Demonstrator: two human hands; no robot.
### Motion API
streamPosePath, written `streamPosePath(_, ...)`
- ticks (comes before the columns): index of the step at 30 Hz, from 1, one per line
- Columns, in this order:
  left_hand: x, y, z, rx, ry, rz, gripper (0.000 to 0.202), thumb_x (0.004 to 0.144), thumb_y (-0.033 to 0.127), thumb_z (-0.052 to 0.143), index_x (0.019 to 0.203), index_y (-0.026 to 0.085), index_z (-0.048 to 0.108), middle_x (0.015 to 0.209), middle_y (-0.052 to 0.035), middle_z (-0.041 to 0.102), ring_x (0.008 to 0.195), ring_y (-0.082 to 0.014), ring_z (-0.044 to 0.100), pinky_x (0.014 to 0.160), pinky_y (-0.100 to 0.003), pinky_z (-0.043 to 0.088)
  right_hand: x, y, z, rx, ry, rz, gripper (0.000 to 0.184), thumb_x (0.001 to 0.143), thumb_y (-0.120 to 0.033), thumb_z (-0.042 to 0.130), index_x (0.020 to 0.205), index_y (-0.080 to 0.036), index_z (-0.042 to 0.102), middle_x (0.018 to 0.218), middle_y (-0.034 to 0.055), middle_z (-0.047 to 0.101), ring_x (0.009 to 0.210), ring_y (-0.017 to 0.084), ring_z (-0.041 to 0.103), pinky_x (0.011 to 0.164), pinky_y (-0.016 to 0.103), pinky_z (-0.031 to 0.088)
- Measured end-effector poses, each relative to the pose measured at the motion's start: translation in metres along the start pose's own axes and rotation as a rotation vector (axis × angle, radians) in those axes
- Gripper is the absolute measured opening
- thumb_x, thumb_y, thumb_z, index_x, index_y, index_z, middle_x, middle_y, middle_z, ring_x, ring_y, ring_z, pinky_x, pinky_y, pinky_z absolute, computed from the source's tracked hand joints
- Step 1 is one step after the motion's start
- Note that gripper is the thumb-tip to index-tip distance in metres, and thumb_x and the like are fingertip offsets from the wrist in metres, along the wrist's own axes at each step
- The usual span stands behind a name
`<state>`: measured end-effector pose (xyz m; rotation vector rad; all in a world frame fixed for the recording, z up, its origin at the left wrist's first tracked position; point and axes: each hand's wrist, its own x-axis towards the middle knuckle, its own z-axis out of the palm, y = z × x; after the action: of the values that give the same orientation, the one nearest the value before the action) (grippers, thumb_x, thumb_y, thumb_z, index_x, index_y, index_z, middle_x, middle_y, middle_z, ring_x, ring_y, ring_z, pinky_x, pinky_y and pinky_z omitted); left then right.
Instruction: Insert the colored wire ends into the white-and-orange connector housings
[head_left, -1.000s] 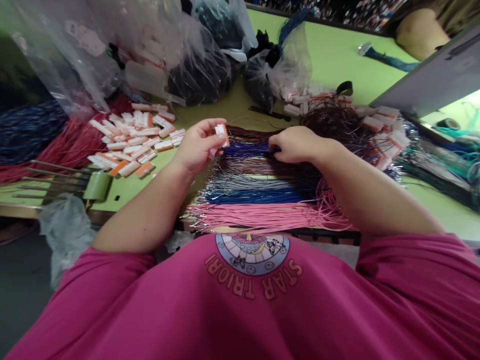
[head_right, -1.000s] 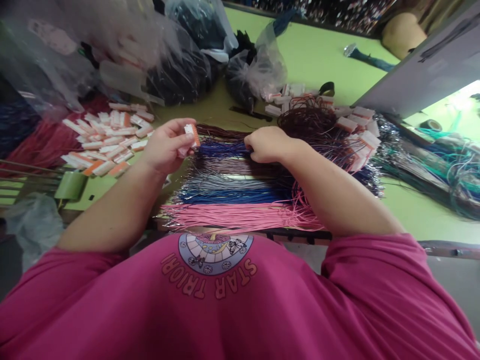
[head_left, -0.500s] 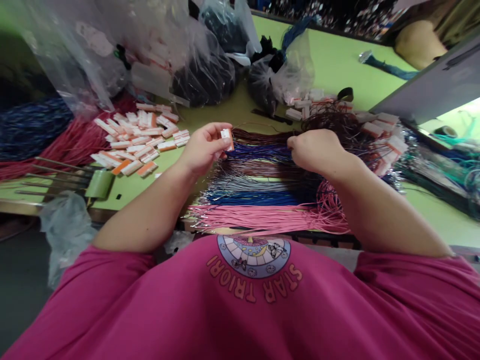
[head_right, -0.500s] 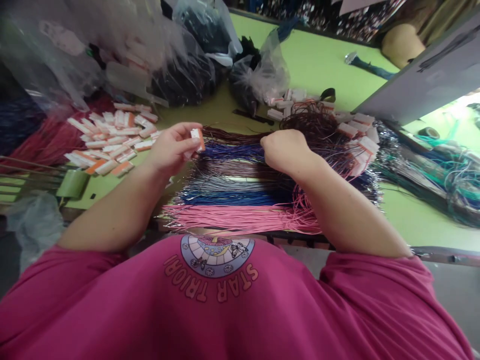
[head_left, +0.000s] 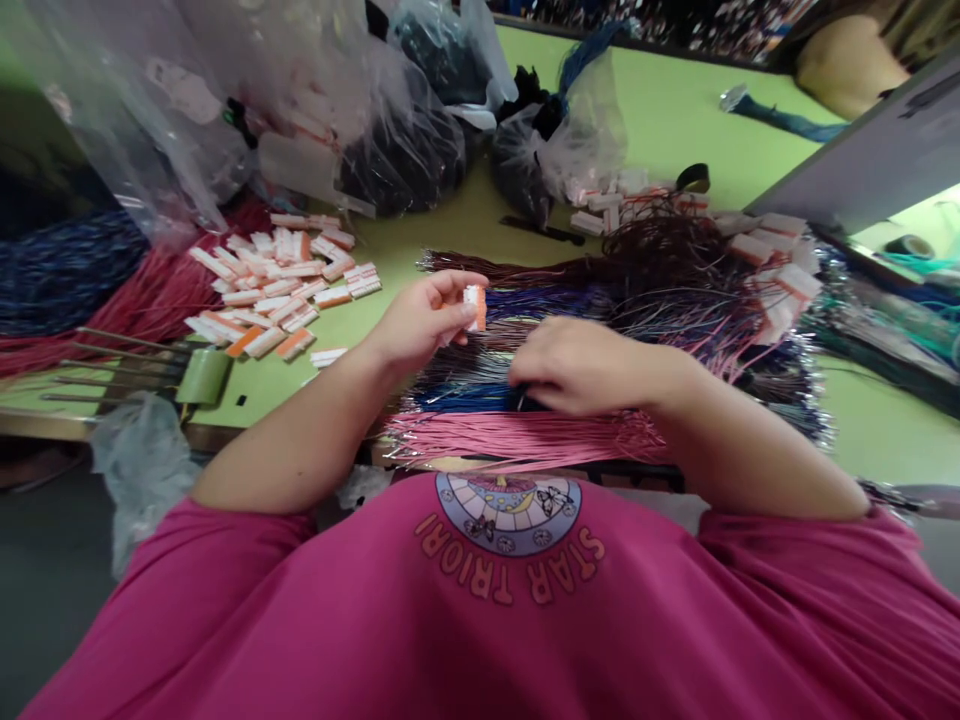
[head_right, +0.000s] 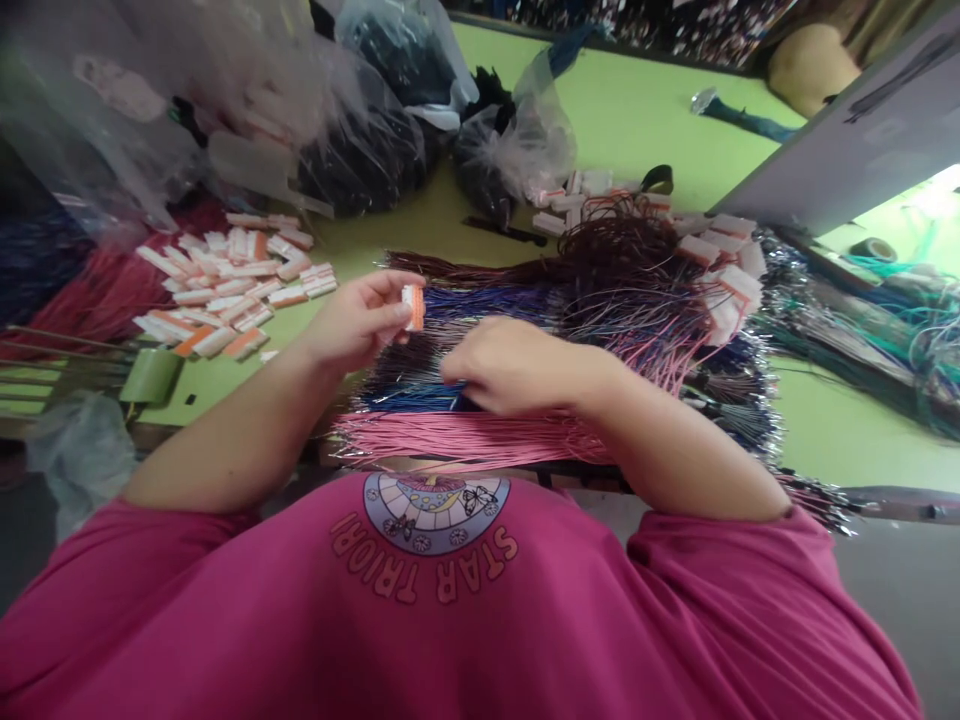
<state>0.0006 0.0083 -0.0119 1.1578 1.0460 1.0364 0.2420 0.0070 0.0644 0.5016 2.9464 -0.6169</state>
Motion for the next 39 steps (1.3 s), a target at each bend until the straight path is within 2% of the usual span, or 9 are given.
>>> streamPosePath(2,-0.002,-0.001,0.003,-0.011,-0.054,-0.012,0.047,0.069,0.031,0.084,0.113,0.022,0.071,0.074,0.0017,0.064,0.054,-0.0095,0.053,0.048,-0.023,0.043,0.013,-0.002,0.012,0.154,-0.019,-0.133,0.024,0.09,-0.015,0.053,0.089,-0.021,0.077,0.087,0.0045,0.077,0.08,0.017,0.065,0.083,0.033,0.046)
streamPosePath(4,-0.004,-0.002,0.005,-0.032,-0.092,-0.022,0.049,0.066,0.033,0.088,0.111,0.023,0.071,0.072,0.0027,0.063,0.052,-0.0086,0.052,0.047,-0.022,0.041,0.017,0.006,0.021,0.33,0.056,-0.17,0.025,0.097,-0.022,0.054,0.095,-0.021,0.078,0.09,0.0042,0.079,0.081,0.016,0.067,0.081,0.03,0.047)
streamPosePath(7,-0.005,-0.003,0.007,-0.073,-0.129,-0.039,0.051,0.064,0.036,0.092,0.109,0.023,0.07,0.074,0.0023,0.066,0.052,-0.008,0.053,0.047,-0.023,0.043,0.014,0.022,0.029,0.452,0.312,0.007,0.031,0.103,-0.036,0.054,0.111,-0.02,0.08,0.093,0.0044,0.081,0.082,0.015,0.071,0.079,0.027,0.047)
streamPosePath(10,-0.006,-0.004,0.009,-0.104,-0.157,-0.046,0.051,0.066,0.039,0.094,0.108,0.024,0.07,0.074,0.0028,0.067,0.05,-0.0073,0.052,0.047,-0.023,0.045,0.012,0.027,0.03,0.257,0.464,0.276,0.038,0.106,-0.039,0.048,0.121,-0.02,0.078,0.109,0.0076,0.081,0.094,0.019,0.072,0.083,0.03,0.045)
streamPosePath(14,-0.007,-0.007,0.01,-0.135,-0.18,-0.038,0.051,0.068,0.042,0.095,0.108,0.023,0.07,0.069,0.0048,0.066,0.046,-0.0056,0.049,0.046,-0.02,0.045,0.018,0.018,0.03,0.041,0.348,0.468,0.043,0.108,-0.034,0.038,0.129,-0.015,0.07,0.109,0.0125,0.08,0.093,0.024,0.071,0.08,0.032,0.042)
streamPosePath(19,-0.007,-0.009,0.01,-0.159,-0.186,-0.039,0.053,0.068,0.041,0.095,0.109,0.019,0.068,0.068,0.0059,0.066,0.044,-0.0037,0.045,0.046,-0.018,0.047,0.024,0.012,0.032,-0.035,0.356,0.512,0.037,0.107,-0.029,0.037,0.12,-0.013,0.068,0.103,0.0136,0.078,0.089,0.024,0.07,0.075,0.032,0.038)
streamPosePath(23,-0.007,-0.013,0.01,-0.127,-0.192,-0.045,0.051,0.071,0.039,0.093,0.111,0.02,0.067,0.067,0.0053,0.067,0.047,-0.0061,0.05,0.046,-0.019,0.045,0.026,0.011,0.033,-0.151,0.327,0.547,0.038,0.107,-0.029,0.036,0.117,-0.013,0.068,0.098,0.0136,0.078,0.085,0.025,0.069,0.071,0.033,0.035)
streamPosePath(32,-0.008,-0.016,0.012,-0.071,-0.13,-0.104,0.049,0.071,0.03,0.088,0.114,0.018,0.069,0.07,0.0034,0.069,0.049,-0.0059,0.052,0.044,-0.019,0.036,0.025,0.012,0.041,-0.387,0.288,0.434,0.033,0.104,-0.018,0.034,0.098,-0.016,0.067,0.08,0.0103,0.073,0.075,0.021,0.062,0.067,0.035,0.029)
streamPosePath(39,-0.01,-0.013,0.018,-0.01,-0.118,-0.123,0.047,0.066,0.03,0.09,0.107,0.015,0.072,0.068,0.002,0.07,0.052,-0.0071,0.055,0.047,-0.02,0.043,0.032,0.017,0.054,-0.341,0.308,0.388,0.032,0.103,-0.018,0.039,0.102,-0.015,0.07,0.081,0.0097,0.075,0.073,0.02,0.062,0.066,0.034,0.031)
